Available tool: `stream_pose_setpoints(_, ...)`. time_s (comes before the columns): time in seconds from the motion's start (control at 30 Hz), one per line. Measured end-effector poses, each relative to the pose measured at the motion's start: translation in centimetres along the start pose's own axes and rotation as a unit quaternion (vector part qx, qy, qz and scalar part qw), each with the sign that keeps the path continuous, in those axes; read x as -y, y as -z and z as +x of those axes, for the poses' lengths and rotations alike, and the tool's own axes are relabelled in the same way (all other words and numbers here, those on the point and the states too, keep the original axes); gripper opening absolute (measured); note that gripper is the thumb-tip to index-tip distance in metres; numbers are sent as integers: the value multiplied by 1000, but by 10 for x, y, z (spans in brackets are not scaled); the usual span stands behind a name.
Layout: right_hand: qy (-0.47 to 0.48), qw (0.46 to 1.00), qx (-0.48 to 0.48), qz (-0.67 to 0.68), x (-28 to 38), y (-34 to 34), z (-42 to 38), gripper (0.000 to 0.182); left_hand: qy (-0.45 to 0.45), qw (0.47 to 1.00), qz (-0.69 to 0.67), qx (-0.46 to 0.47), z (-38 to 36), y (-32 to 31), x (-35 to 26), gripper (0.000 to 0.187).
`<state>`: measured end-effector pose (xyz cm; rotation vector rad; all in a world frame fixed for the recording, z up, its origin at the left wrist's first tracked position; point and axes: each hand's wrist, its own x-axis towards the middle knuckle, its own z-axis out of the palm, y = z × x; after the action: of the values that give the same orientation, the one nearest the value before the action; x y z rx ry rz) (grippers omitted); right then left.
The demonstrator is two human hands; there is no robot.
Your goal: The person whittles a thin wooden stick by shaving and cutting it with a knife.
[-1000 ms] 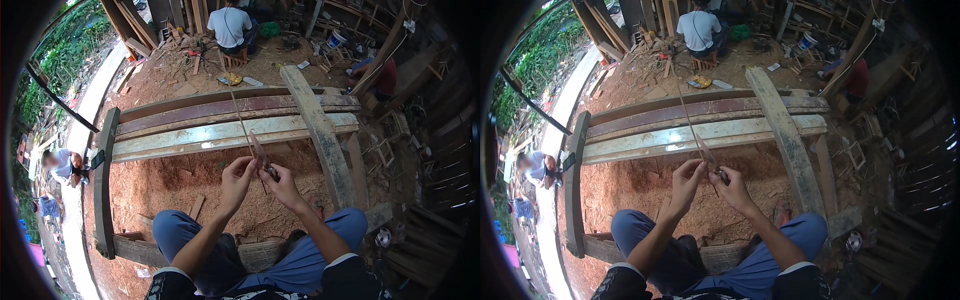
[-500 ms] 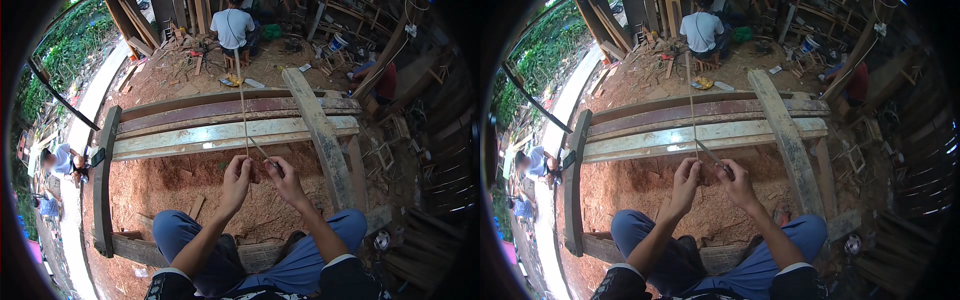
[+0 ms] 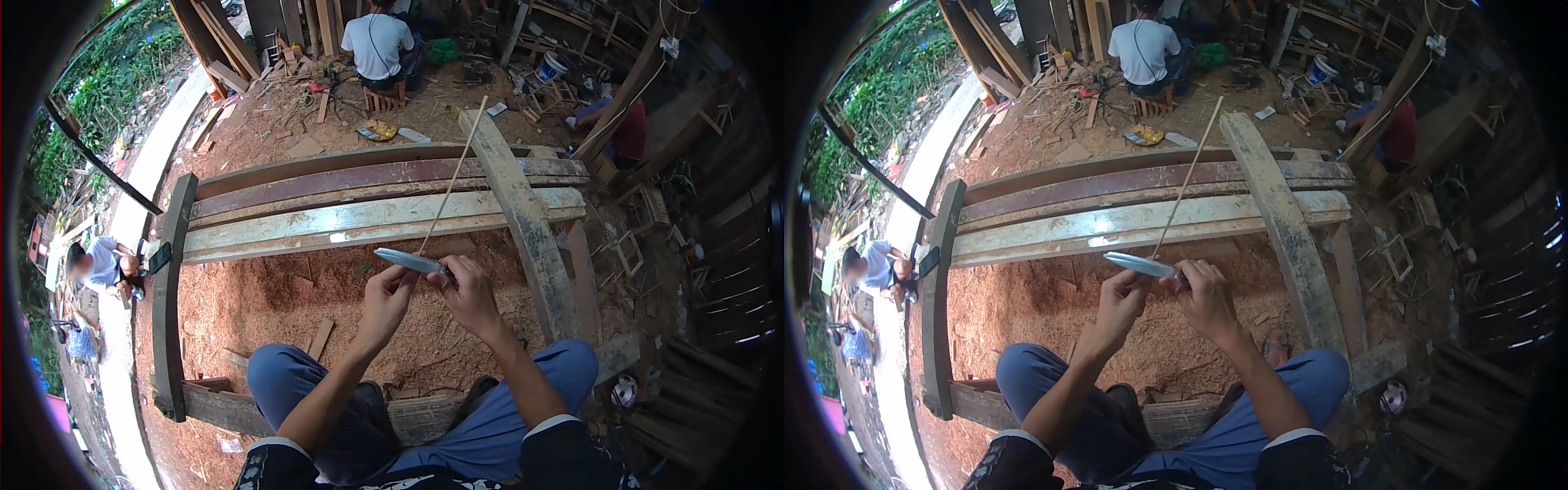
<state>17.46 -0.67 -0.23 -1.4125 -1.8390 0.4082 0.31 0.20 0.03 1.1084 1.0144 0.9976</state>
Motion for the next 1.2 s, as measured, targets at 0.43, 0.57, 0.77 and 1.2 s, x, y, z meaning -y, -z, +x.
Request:
stream_pose_setpoints(0.43, 101, 988, -54, -105, -24, 30, 18, 49, 40, 996, -52, 61, -13, -4, -18, 36)
stream_pose_setpoints(0.57, 119, 985, -47, -119, -28, 36, 19, 48, 81, 990, -87, 80, -16, -1, -23, 38)
stream_pose_setpoints(0.77, 32, 982, -73, -174, -48, 56, 23, 45, 116, 984, -77, 108, -25, 4, -25, 39)
stream_pose_setpoints(1.2, 71, 981, -52, -170, -27, 32, 22, 45, 135, 981, -114, 81, -5, 13, -18, 37)
